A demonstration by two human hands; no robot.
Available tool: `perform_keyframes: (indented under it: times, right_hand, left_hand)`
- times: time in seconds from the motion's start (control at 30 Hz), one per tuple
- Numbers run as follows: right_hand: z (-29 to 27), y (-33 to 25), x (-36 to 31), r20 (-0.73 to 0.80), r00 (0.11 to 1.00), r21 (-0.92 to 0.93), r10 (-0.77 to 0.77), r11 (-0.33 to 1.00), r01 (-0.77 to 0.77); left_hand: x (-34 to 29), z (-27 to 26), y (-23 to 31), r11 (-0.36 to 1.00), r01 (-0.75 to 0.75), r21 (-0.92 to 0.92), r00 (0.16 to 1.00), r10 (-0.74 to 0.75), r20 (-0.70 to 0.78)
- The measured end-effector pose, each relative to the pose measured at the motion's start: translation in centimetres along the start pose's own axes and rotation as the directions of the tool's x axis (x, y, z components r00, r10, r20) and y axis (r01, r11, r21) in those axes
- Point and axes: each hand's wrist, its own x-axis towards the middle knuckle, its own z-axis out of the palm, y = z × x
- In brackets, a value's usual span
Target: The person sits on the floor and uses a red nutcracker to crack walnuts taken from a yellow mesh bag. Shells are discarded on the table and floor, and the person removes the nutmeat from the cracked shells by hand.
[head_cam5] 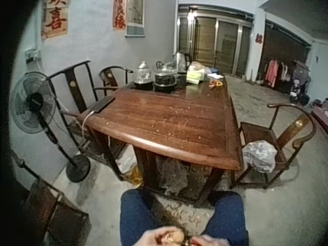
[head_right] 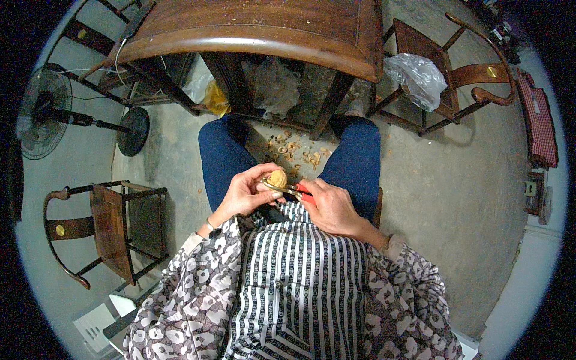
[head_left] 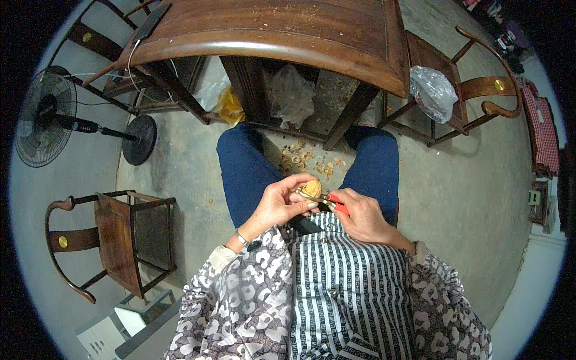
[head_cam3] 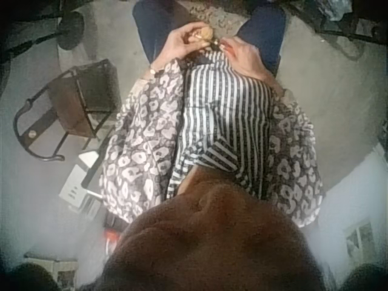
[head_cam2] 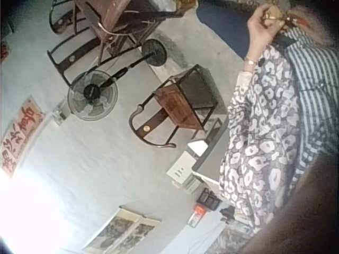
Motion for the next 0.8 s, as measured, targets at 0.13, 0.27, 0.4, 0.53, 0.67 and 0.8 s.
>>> perform_keyframes:
  times: [0.13,0.27,0.4,0.53,0.67,0.8]
  right_hand:
    - [0.0,-0.1,0.1,-0.003,1.000,-0.083,-0.029,0.996,0.029]
    - [-0.5,-0.6,0.4,-0.006,0.998,-0.137,-0.069,0.988,0.068]
    - [0.0,0.1,0.3,0.006,0.997,-0.072,-0.071,0.995,0.071]
    - [0.3,-0.5,0.2,0.033,0.998,-0.025,-0.045,0.999,0.046]
    - [0.7,1.0,0.4,0.036,0.998,0.033,-0.046,0.998,0.045]
    - [0.8,1.2,0.5,0.040,0.999,0.068,-0.036,0.997,0.033]
  left_hand:
    - [-0.1,-0.2,0.1,1.000,-0.002,0.028,1.000,0.002,0.017]
    - [-0.1,0.0,0.1,0.999,-0.014,0.035,0.999,0.013,0.031]
    - [0.0,0.0,0.0,1.000,0.002,0.024,1.000,-0.003,0.020]
    - [-0.4,-0.2,0.1,1.000,0.007,-0.007,0.999,-0.007,0.039]
    - [0.5,-0.5,-0.7,1.000,-0.028,-0.005,0.997,0.028,0.065]
    - [0.7,-0.5,-0.7,1.000,-0.021,-0.021,0.997,0.022,0.073]
